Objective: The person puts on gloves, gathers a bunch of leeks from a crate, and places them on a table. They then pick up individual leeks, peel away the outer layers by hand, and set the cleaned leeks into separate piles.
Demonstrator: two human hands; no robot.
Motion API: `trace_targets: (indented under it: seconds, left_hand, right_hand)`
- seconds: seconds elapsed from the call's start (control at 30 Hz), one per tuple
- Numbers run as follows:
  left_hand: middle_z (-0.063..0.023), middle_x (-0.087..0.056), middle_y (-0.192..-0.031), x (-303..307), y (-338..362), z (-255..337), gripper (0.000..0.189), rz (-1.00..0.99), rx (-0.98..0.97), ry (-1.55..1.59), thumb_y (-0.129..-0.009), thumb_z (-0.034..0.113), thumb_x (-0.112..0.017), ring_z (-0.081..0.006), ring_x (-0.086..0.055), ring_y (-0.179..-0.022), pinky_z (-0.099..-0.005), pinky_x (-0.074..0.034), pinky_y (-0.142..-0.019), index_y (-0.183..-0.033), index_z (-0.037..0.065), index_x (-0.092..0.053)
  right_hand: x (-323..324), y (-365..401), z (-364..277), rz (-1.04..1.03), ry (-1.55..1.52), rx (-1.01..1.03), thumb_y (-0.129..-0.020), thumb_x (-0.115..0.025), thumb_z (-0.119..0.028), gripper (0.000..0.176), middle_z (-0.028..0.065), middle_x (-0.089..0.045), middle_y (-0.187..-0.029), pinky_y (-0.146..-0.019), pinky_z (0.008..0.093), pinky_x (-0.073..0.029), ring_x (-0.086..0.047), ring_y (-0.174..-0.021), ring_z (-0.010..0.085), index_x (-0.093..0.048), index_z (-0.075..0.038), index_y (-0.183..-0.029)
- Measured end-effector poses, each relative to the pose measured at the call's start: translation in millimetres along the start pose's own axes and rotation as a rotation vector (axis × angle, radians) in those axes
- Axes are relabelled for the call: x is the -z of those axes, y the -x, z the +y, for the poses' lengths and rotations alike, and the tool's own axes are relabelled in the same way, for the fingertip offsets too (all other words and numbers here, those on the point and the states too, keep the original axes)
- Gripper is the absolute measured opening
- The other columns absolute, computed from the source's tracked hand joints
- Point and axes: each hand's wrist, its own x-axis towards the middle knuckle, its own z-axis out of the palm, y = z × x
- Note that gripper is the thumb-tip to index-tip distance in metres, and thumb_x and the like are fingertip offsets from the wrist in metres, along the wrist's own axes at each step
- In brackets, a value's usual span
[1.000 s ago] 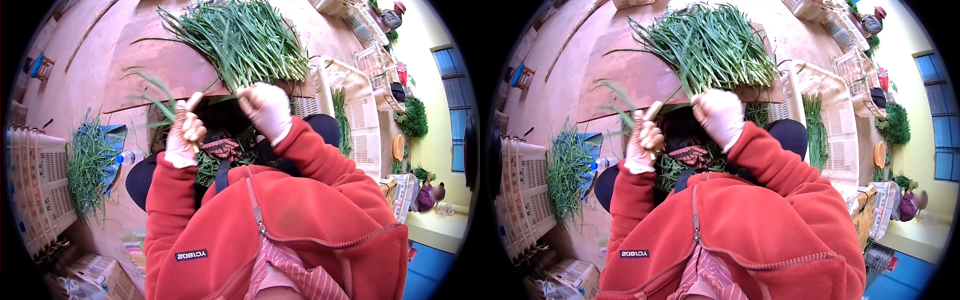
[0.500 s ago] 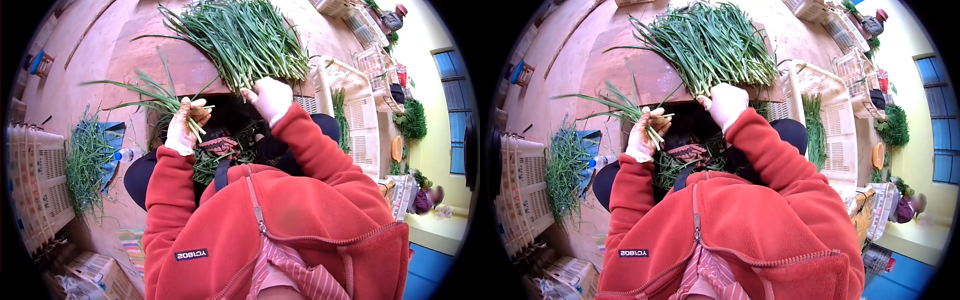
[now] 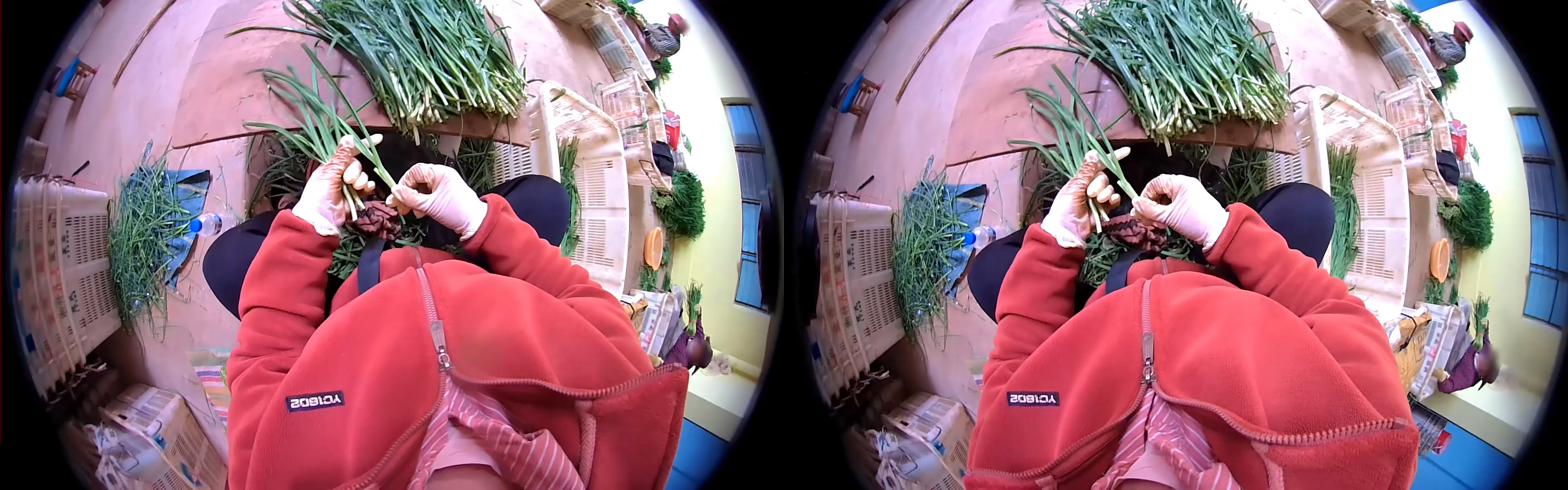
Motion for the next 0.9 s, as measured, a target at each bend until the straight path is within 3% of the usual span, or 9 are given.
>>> trace_targets:
  seconds: [0.17,0.3,0.37,0.4,0.5,0.63,0.67,0.8,0.9]
  left_hand:
    - [0.0075,-0.028,-0.050,5.2,4.4,-1.4,0.055,-0.015,-0.016,-0.099,-0.096,0.038,-0.044,-0.0061,-0.031,-0.048,-0.0251,-0.035,-0.058,-0.135,-0.001,-0.038]
    - [0.0050,-0.040,-0.051,10.0,3.6,-2.9,0.044,0.054,-0.091,-0.106,-0.095,0.029,-0.050,-0.0085,-0.040,-0.047,-0.0247,-0.040,-0.053,-0.123,-0.004,-0.051]
    - [0.0051,-0.041,-0.051,11.3,1.7,-5.9,0.042,0.113,-0.096,-0.109,-0.095,0.029,-0.051,-0.0084,-0.041,-0.047,-0.0231,-0.040,-0.052,-0.122,-0.003,-0.053]
    - [0.0060,-0.036,-0.051,1.8,5.0,-4.4,0.053,0.179,-0.089,-0.169,-0.095,0.032,-0.050,-0.0073,-0.036,-0.049,-0.0237,-0.035,-0.055,-0.129,-0.007,-0.043]
    - [0.0060,-0.038,-0.052,-3.8,9.3,0.1,0.054,0.149,-0.071,-0.236,-0.094,0.034,-0.050,-0.0072,-0.037,-0.050,-0.0236,-0.035,-0.054,-0.129,-0.007,-0.043]
    - [0.0056,-0.040,-0.051,3.3,7.7,-0.1,0.050,0.046,-0.012,-0.228,-0.093,0.035,-0.053,-0.0075,-0.038,-0.049,-0.0230,-0.036,-0.054,-0.123,-0.005,-0.051]
    - [0.0056,-0.040,-0.051,2.2,7.6,-0.1,0.050,0.047,-0.011,-0.229,-0.093,0.035,-0.053,-0.0075,-0.038,-0.049,-0.0230,-0.036,-0.054,-0.123,-0.005,-0.051]
    - [0.0045,-0.044,-0.051,0.7,5.0,-4.6,0.042,0.280,-0.034,-0.338,-0.091,0.036,-0.057,-0.0082,-0.041,-0.047,-0.0224,-0.036,-0.048,-0.107,-0.002,-0.063]
    - [0.0043,-0.045,-0.051,-1.3,5.4,-3.1,0.039,0.329,-0.056,-0.358,-0.090,0.034,-0.058,-0.0083,-0.041,-0.045,-0.0221,-0.035,-0.045,-0.104,-0.002,-0.064]
  right_hand:
    - [-3.6,-6.6,7.1,-0.059,-0.107,-0.052,-0.089,-0.061,-0.021,0.018,0.0041,-0.068,-0.084,-0.059,0.0194,-0.046,-0.060,-0.069,0.0069,-0.060,-0.003,-0.089]
    - [-12.8,-18.0,13.3,0.003,-0.100,-0.021,-0.084,-0.067,-0.019,0.019,0.0042,-0.065,-0.079,-0.060,0.0221,-0.046,-0.057,-0.065,0.0086,-0.061,-0.001,-0.087]
    - [-18.7,-19.0,5.8,0.120,0.310,0.119,-0.079,-0.071,-0.020,0.023,0.0049,-0.064,-0.076,-0.062,0.0244,-0.048,-0.058,-0.065,0.0110,-0.061,-0.001,-0.089]
    - [-20.2,-19.9,6.6,0.170,0.353,0.121,-0.077,-0.073,-0.021,0.026,0.0069,-0.065,-0.075,-0.065,0.0270,-0.050,-0.060,-0.066,0.0138,-0.063,-0.002,-0.091]
    - [-21.2,-23.2,8.0,0.210,0.426,0.198,-0.079,-0.070,-0.021,0.025,0.0074,-0.066,-0.077,-0.065,0.0274,-0.050,-0.061,-0.068,0.0142,-0.064,-0.002,-0.093]
    - [-13.0,-29.3,15.2,0.062,0.195,0.124,-0.081,-0.067,-0.019,0.022,0.0091,-0.067,-0.080,-0.066,0.0280,-0.050,-0.063,-0.069,0.0153,-0.064,-0.002,-0.094]
    - [-16.5,-28.5,16.6,0.153,0.186,0.165,-0.080,-0.068,-0.016,0.018,0.0091,-0.067,-0.080,-0.067,0.0282,-0.050,-0.064,-0.069,0.0168,-0.064,-0.002,-0.091]
    - [-21.5,-27.8,6.3,0.262,0.487,0.442,-0.078,-0.071,-0.006,0.017,0.0035,-0.062,-0.079,-0.064,0.0233,-0.049,-0.057,-0.068,0.0080,-0.062,-0.002,-0.092]
    - [-23.9,-34.2,12.1,0.290,0.379,0.400,-0.078,-0.071,-0.005,0.015,0.0032,-0.061,-0.078,-0.064,0.0233,-0.048,-0.056,-0.067,0.0084,-0.062,-0.002,-0.090]
